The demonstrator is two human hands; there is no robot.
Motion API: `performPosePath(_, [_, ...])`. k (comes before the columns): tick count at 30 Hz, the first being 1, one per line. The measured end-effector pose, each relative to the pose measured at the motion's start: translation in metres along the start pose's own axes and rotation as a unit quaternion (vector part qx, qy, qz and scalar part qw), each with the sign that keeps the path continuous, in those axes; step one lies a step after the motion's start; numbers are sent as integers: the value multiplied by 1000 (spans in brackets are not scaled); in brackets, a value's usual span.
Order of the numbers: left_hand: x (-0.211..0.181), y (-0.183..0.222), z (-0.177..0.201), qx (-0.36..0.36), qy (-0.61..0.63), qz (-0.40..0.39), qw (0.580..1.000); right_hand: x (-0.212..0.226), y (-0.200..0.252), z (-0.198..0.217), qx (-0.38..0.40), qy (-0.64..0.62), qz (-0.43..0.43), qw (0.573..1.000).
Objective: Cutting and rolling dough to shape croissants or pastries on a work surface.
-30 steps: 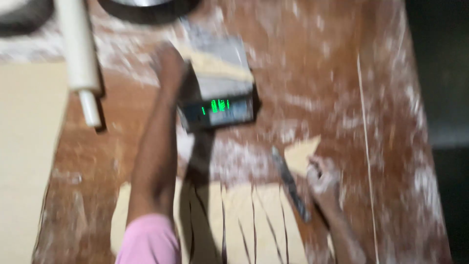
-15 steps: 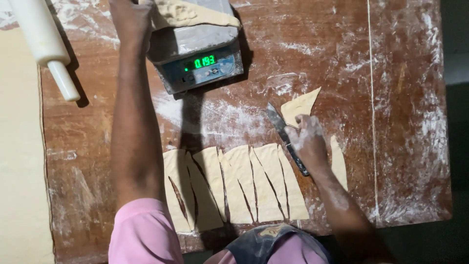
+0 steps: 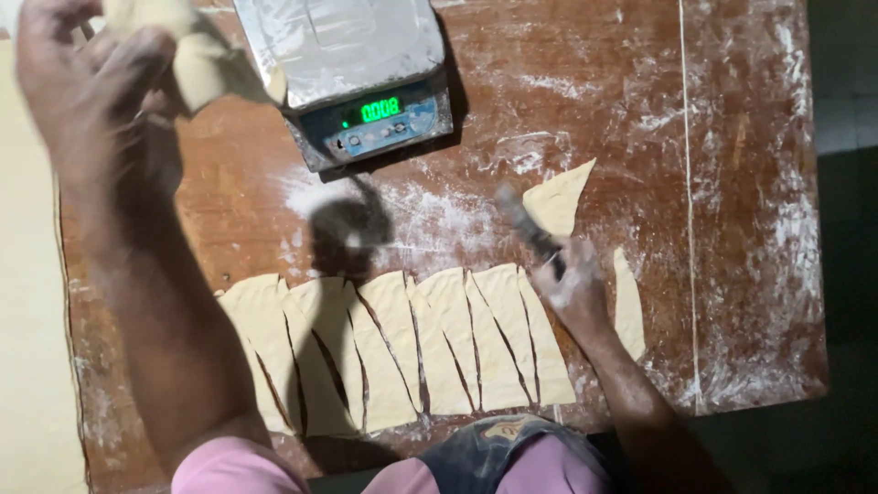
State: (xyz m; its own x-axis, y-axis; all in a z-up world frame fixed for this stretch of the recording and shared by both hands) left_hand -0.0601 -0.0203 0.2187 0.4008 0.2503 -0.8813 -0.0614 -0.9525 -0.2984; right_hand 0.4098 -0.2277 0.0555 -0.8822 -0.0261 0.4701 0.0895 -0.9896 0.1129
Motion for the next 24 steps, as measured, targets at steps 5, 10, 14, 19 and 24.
performPosePath(5, [-30, 50, -7, 7, 4, 11, 1000, -108, -41, -8, -111, -70, -228, 965])
performPosePath(10, [-41, 80, -43, -18, 24, 51, 998, -103, -81, -53, -133, 134, -61, 980])
performPosePath(14, [-19, 92, -99, 98, 79, 74, 989, -15, -94, -78, -150, -32, 17, 988])
performPosePath(19, [39, 96, -181, 138, 94, 107, 980, -10, -42, -42, -77, -278, 42, 957])
performPosePath(24, [127, 57, -269, 151, 139, 112, 972, -81, 65, -28, 33, -565, -154, 810])
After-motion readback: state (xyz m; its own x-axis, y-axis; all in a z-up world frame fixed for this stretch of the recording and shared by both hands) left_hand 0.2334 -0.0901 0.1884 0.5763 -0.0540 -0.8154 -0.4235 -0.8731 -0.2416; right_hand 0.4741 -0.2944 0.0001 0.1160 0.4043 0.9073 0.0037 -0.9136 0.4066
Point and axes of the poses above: each hand's wrist, its own y-axis away from the middle knuckle, its own z-axis out of the back of the hand, x = y × z, the point moved 5 cm from there along -y, towards the middle knuckle, and after that the axes turned 15 degrees about x, right-handed, at the moved point
